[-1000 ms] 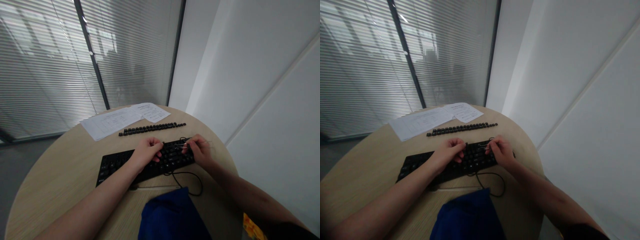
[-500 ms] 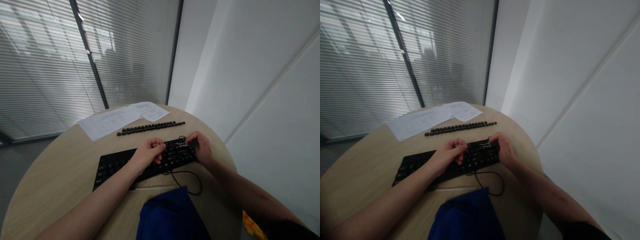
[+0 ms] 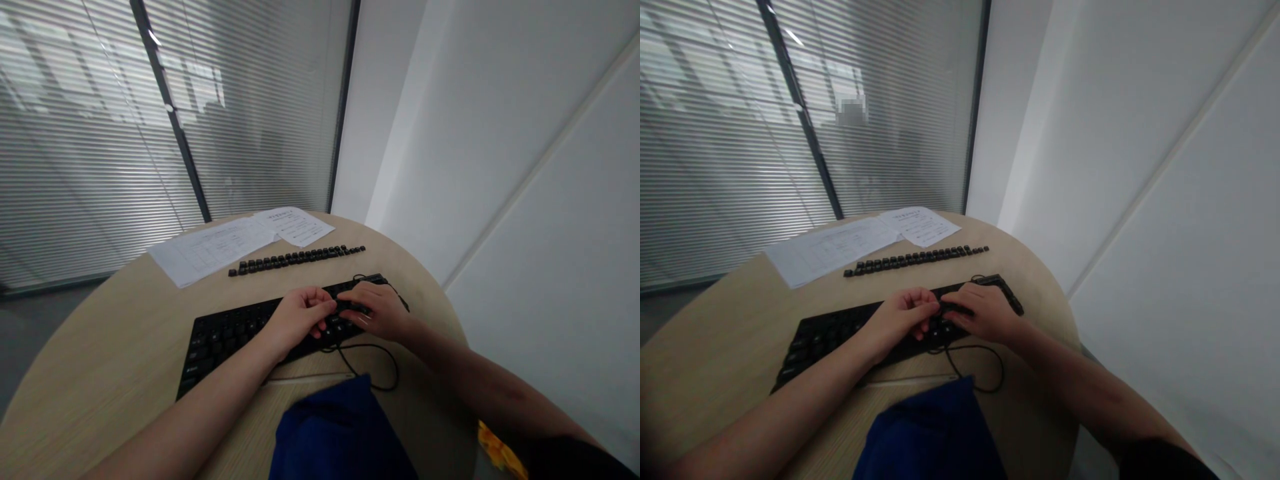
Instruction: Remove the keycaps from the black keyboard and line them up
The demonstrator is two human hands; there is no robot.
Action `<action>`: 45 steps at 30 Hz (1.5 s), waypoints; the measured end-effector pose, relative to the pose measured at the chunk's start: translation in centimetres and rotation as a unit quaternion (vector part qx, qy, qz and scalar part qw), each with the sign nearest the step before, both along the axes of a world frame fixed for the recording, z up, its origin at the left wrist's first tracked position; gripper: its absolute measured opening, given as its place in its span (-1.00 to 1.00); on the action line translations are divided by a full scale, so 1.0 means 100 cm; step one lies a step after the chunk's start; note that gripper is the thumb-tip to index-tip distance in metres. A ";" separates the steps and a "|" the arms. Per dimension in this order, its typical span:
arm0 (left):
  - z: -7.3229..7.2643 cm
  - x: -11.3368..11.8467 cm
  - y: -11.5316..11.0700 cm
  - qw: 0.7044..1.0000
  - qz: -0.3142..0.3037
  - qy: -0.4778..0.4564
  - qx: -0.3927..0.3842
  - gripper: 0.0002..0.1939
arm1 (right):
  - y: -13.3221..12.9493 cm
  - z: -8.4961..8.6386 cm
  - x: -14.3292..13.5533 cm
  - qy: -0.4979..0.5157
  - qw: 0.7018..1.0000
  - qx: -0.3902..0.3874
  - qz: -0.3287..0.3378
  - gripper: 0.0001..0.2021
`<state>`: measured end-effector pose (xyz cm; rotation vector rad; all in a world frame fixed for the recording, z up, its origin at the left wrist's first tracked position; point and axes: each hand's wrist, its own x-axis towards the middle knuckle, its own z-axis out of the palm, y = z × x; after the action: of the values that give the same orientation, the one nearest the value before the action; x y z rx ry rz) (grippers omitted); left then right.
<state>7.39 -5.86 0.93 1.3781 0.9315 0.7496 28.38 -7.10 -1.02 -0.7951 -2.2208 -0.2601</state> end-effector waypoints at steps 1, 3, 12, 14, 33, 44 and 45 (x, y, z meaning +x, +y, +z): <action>-0.001 0.001 0.000 1.000 -0.005 0.004 0.002 -0.70 | -0.001 -0.001 -0.002 -0.001 1.000 -0.001 0.004 -0.81; -0.003 0.001 0.000 1.000 -0.014 0.015 0.013 -0.70 | -0.001 -0.001 -0.002 -0.008 1.000 -0.007 0.007 -0.85; 0.002 -0.022 0.010 0.838 0.017 0.345 0.423 -0.74 | 0.089 0.004 0.107 0.023 0.940 -0.144 -0.308 -0.75; -0.005 -0.023 0.010 0.803 -0.001 0.400 0.442 -0.64 | 0.118 -0.002 0.131 -0.034 0.900 -0.225 -0.372 -0.72; -0.023 -0.024 0.016 0.798 -0.009 0.442 0.410 -0.48 | 0.204 -0.038 0.150 -0.097 0.898 -0.228 -0.363 -0.68; -0.022 -0.024 0.016 0.790 -0.022 0.460 0.404 -0.46 | 0.206 -0.047 0.153 -0.093 0.915 -0.221 -0.323 -0.68; -0.022 -0.025 0.016 0.789 -0.022 0.462 0.405 -0.46 | 0.206 -0.049 0.153 -0.090 0.917 -0.219 -0.322 -0.68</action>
<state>4.93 -4.29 -1.24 2.6554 1.3800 0.3951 43.71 13.55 -5.88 -1.8155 -2.1416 -0.1478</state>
